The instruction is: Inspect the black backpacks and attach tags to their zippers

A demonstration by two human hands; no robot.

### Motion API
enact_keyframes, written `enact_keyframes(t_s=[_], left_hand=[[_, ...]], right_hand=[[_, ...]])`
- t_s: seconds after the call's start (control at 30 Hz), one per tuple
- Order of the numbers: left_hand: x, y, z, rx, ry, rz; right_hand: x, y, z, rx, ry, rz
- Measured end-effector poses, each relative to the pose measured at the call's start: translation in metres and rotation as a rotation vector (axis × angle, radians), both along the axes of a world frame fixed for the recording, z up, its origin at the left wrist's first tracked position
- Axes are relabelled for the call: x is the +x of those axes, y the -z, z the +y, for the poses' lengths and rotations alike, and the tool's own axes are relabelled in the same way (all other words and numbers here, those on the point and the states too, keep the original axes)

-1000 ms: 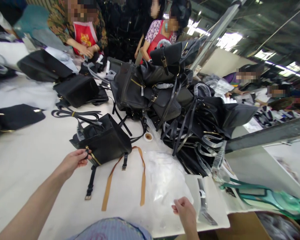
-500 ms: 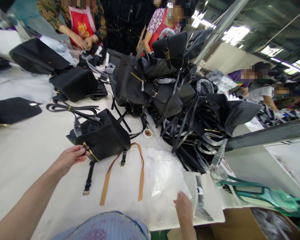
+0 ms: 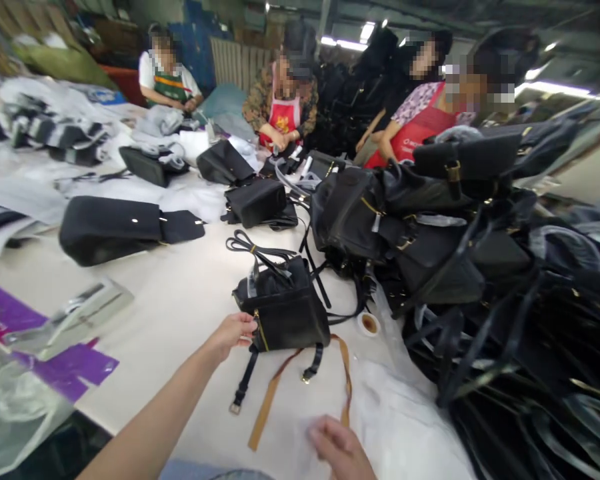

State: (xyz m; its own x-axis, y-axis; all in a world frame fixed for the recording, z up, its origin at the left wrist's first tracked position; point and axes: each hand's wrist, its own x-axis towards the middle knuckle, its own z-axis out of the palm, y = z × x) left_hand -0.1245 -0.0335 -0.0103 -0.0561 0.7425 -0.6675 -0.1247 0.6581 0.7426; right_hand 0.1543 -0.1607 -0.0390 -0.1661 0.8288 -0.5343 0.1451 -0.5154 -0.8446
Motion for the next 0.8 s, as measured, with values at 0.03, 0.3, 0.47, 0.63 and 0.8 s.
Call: enact_keyframes(t_s=[0.03,0.3,0.47,0.63,0.8], left_hand=[[0.0,0.002,-0.001,0.0,-0.016,0.01],[-0.001,0.017,-0.002,0.014,-0.128,0.053],[0.005,0.026,-0.007,0.046,-0.21,0.049],[0.011,0.034,-0.009,0.07,-0.257,0.03],[-0.001,0.034,-0.016,0.125,-0.288,-0.007]], right_hand=[[-0.025,-0.005,0.023,-0.01,-0.066,0.041],[-0.128,0.005,0.129,-0.116,-0.071,0.033],[-0.137,0.004,0.136,-0.182,-0.065,0.152],[-0.143,0.002,0.137,-0.226,-0.051,0.222],[-0.145,0.006,0.144,-0.2,-0.032,0.228]])
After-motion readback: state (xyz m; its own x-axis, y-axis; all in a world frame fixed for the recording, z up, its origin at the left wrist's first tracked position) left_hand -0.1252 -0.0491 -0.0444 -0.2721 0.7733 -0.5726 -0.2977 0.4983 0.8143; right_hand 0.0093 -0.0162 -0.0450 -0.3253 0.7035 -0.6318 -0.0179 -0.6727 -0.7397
